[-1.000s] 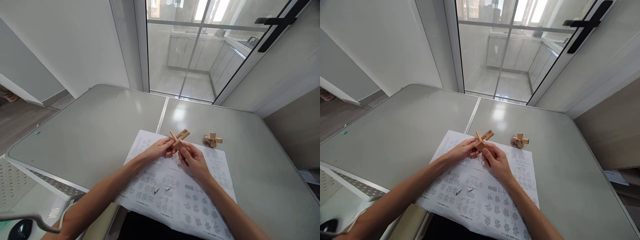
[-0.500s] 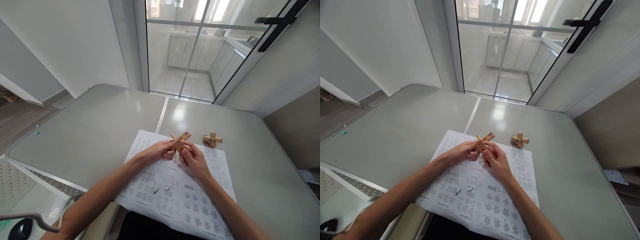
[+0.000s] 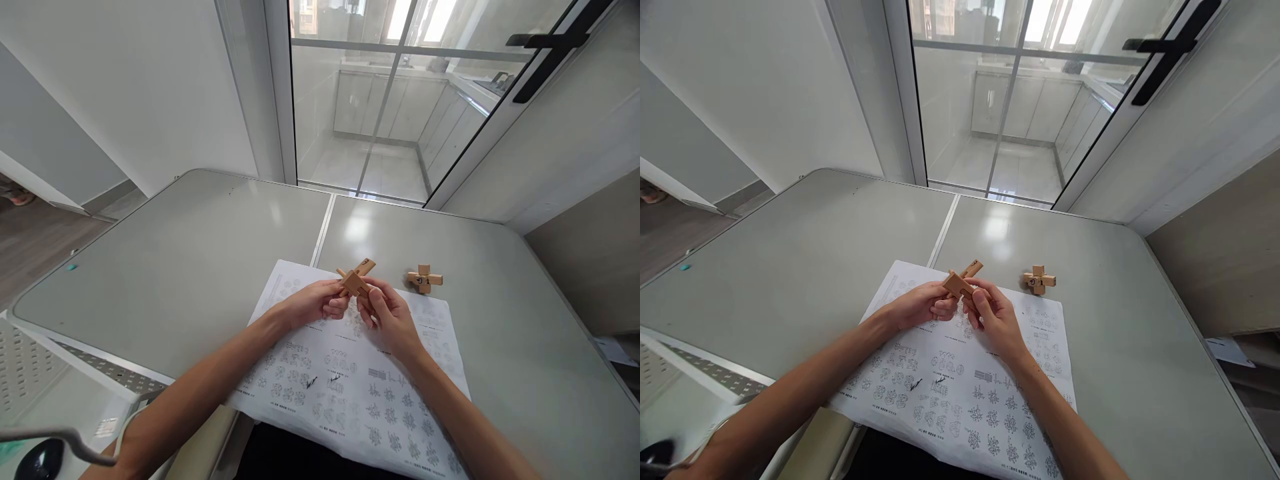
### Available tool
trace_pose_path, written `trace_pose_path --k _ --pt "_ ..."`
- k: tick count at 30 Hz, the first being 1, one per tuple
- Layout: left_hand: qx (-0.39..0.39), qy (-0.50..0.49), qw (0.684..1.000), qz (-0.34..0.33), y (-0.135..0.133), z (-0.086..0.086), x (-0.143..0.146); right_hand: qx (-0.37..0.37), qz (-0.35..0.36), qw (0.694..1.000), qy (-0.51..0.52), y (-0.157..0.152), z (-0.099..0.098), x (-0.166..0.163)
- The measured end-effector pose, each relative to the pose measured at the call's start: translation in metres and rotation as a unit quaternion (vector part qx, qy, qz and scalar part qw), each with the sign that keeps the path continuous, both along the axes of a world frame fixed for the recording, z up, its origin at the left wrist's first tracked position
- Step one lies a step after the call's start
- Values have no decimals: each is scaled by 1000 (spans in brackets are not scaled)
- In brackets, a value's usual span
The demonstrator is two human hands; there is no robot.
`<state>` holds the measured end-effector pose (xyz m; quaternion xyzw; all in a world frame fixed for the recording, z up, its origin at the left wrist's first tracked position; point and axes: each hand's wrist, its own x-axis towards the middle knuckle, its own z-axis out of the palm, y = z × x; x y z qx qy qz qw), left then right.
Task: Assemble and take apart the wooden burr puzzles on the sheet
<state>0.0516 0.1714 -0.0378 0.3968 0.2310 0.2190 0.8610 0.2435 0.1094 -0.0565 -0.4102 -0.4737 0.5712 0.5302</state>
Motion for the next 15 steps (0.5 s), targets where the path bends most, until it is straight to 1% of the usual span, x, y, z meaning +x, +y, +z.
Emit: trace_pose_path --k 5,10,15 --pt "-15 -26 999 27 4 -2 -3 3 -8 1000 5 1 4 0" --pt "14 -16 1000 12 6 -2 -5 1 -12 1000 -10 1 5 -1" --pt "40 10 999 12 6 2 -6 -11 -20 1000 -20 2 2 0"
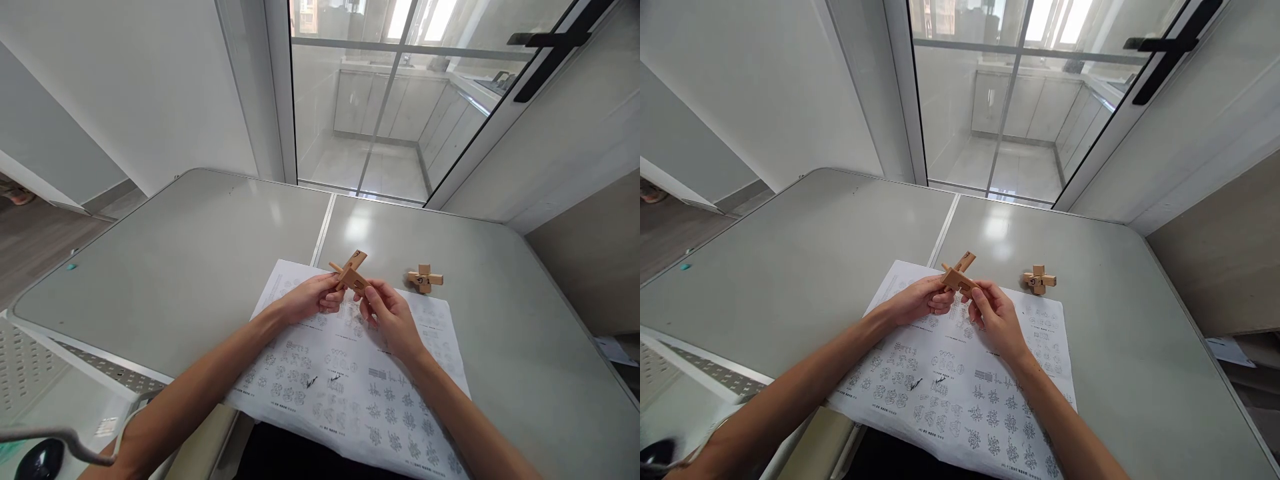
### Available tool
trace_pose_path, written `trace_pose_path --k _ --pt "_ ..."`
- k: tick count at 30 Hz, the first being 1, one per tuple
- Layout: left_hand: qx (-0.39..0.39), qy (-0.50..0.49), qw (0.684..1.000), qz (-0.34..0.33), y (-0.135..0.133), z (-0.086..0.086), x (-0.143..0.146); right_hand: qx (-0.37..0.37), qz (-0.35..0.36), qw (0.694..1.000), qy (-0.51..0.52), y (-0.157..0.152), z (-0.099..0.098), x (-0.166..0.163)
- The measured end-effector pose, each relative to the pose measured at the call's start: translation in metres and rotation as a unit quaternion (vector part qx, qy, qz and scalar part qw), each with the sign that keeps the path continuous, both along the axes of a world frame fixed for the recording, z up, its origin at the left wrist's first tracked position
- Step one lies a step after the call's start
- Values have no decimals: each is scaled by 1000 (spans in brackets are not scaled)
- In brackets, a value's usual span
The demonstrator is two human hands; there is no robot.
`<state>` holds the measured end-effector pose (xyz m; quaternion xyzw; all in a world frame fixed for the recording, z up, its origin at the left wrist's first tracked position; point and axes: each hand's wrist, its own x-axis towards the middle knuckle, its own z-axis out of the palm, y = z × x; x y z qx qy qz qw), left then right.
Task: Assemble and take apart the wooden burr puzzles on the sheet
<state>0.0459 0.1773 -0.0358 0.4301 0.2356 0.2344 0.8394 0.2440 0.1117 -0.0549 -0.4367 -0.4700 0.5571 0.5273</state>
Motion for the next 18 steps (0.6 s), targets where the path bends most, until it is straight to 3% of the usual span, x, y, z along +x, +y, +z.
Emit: trace_pose_path --k 9,18 --pt "68 12 997 -40 -9 -6 4 -27 -28 999 1 1 -3 -3" --pt "90 3 993 -73 -10 -7 2 -41 -28 998 25 2 -4 -2"
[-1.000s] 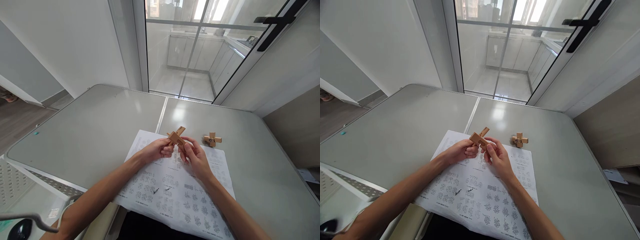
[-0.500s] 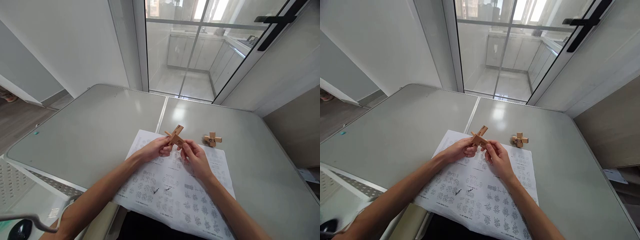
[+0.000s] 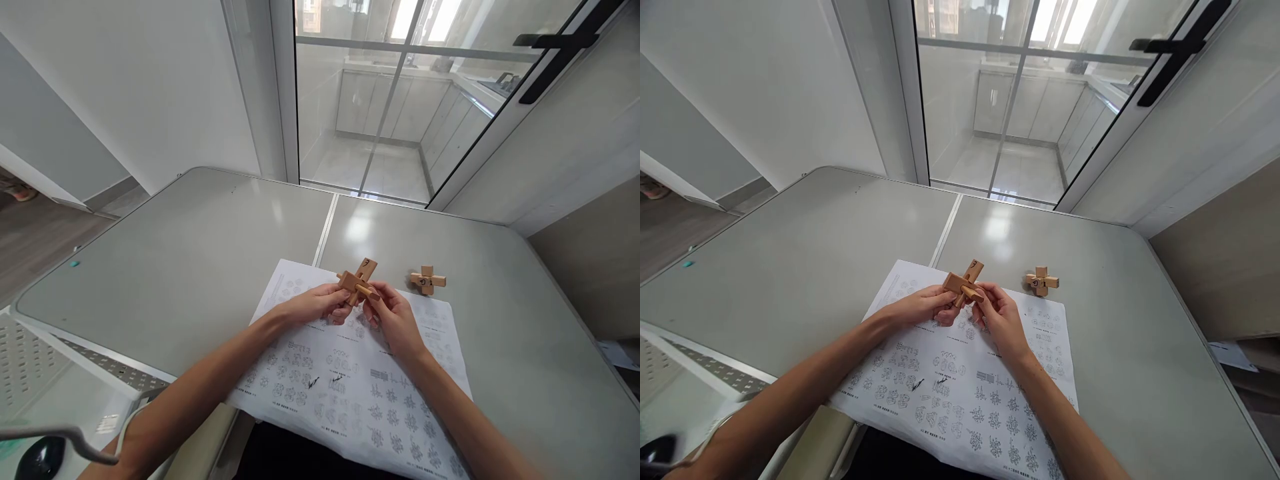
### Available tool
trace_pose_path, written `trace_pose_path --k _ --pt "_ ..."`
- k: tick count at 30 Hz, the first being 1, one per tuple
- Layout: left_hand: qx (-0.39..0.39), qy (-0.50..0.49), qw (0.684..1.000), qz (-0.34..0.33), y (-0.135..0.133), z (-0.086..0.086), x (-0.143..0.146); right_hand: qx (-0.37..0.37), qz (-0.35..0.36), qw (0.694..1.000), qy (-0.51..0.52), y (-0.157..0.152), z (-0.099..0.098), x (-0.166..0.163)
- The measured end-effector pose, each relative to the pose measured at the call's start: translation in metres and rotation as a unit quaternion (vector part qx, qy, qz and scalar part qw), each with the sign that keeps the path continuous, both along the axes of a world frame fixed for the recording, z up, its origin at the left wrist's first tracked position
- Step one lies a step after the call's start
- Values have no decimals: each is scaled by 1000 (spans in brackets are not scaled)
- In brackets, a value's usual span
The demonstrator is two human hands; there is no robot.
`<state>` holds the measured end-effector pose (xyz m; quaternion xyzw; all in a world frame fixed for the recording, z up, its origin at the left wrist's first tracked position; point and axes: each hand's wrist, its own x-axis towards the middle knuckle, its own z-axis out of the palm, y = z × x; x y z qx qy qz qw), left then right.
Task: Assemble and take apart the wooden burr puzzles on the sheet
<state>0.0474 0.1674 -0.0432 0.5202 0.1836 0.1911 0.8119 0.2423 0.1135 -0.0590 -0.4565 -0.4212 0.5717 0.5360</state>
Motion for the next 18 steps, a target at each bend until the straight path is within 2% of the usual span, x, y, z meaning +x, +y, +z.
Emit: trace_pose_path --k 6,12,18 --pt "3 13 1000 -16 1 4 -4 -5 2 1000 24 1 -1 0" --pt "51 46 996 -50 -5 11 -3 -32 -15 998 59 2 -6 5" --pt "1 35 999 16 -5 2 4 -52 24 993 102 5 -2 7"
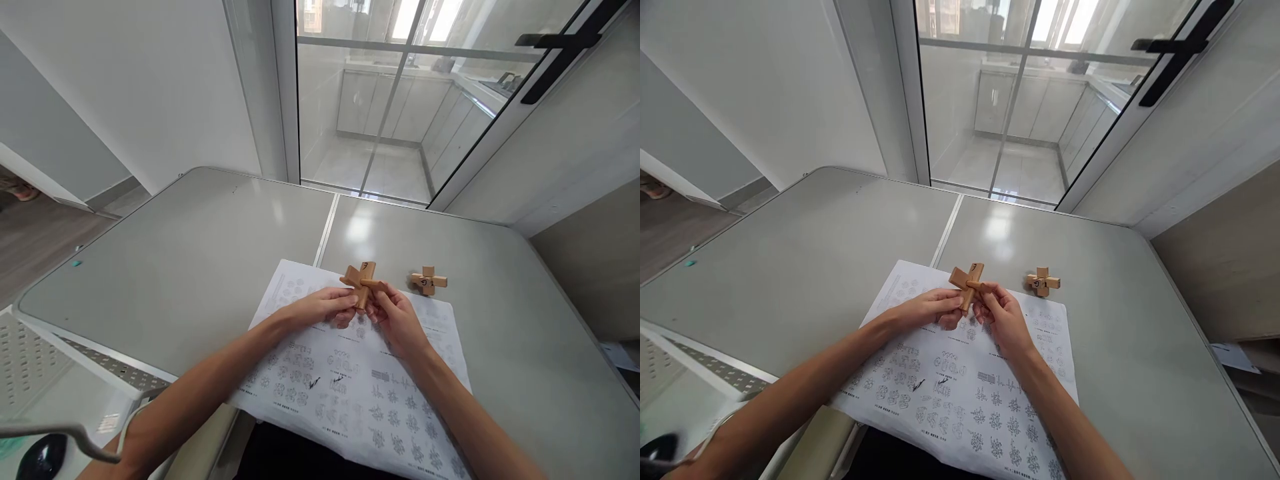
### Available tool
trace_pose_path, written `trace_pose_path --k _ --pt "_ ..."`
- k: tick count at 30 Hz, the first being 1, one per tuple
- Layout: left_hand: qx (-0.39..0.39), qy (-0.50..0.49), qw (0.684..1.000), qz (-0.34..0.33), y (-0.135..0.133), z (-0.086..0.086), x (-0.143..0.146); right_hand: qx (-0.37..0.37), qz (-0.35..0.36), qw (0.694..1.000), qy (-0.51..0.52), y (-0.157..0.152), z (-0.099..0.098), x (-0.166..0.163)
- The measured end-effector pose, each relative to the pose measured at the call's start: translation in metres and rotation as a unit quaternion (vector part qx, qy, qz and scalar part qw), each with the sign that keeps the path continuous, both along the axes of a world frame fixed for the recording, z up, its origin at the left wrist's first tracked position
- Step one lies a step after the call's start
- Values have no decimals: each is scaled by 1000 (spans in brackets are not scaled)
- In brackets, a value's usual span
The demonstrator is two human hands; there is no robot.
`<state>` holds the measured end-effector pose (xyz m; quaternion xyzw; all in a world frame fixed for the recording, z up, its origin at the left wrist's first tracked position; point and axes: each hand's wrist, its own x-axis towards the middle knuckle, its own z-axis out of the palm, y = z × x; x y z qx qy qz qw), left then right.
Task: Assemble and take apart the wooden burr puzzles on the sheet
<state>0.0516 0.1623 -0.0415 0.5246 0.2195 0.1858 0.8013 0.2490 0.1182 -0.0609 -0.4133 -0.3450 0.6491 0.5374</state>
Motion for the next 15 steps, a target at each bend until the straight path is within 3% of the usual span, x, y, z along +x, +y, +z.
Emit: trace_pose_path --k 10,15 --pt "-72 -53 995 39 8 5 -1 -40 105 994 20 1 8 3" --pt "-128 -79 983 104 10 3 -3 -76 32 993 81 4 6 5"
